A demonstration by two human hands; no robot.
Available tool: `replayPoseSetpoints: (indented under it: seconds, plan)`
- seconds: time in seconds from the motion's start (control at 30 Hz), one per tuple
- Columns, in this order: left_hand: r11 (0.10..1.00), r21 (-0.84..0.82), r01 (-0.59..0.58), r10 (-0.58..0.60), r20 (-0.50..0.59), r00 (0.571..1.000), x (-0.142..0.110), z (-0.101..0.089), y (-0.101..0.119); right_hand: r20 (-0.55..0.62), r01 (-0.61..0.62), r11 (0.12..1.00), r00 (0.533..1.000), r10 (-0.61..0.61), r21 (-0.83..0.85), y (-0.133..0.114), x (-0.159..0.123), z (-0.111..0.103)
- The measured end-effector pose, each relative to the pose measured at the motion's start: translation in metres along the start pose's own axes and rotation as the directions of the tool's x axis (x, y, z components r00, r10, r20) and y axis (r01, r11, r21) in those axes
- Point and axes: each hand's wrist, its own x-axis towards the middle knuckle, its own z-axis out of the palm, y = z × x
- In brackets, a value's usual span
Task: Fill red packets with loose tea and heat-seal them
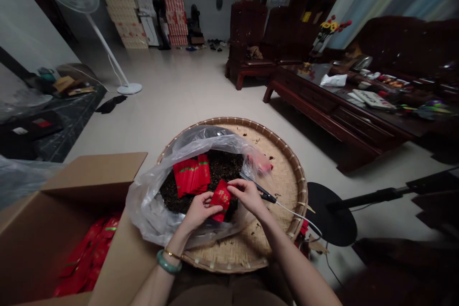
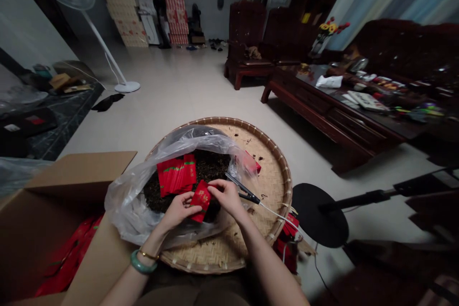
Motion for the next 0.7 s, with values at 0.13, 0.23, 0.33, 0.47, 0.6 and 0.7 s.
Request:
replayPoseSetpoints:
  seconds: [0.13, 0.23, 0.33, 0.47, 0.6, 0.7]
  plan:
    - [1.000, -0.003, -0.006, 0.006, 0.014, 1.000, -0.002, 0.004, 0.001, 0.039, -0.006, 0.999, 0.999, 0.008, -0.043, -0.007, -0.002, 0.005]
    - [0.998, 0.063, -0.012, 0.009, 0.041, 0.999, -0.005, 0.007, 0.003, 0.023, -0.006, 0.997, 1.000, 0.008, -0.077, -0.010, -0.003, 0.006]
    - [0.993, 0.120, 0.005, -0.015, 0.082, 0.997, -0.009, 0.005, 0.008, 0.016, -0.005, 0.998, 1.000, 0.006, -0.057, -0.009, -0.002, 0.003]
    - [0.991, 0.137, -0.012, -0.011, 0.161, 0.987, -0.012, -0.001, 0.017, 0.062, -0.036, 0.999, 0.997, 0.036, 0.008, -0.005, 0.000, -0.002]
    - [0.995, 0.103, -0.015, -0.003, 0.176, 0.984, -0.011, 0.001, 0.020, 0.050, 0.023, 0.999, 0.999, -0.022, -0.027, -0.007, -0.001, 0.001]
    - [0.998, 0.028, 0.059, -0.062, 0.151, 0.987, -0.011, 0.009, 0.016, 0.081, 0.101, 0.990, 0.992, -0.093, -0.099, -0.009, -0.004, 0.006]
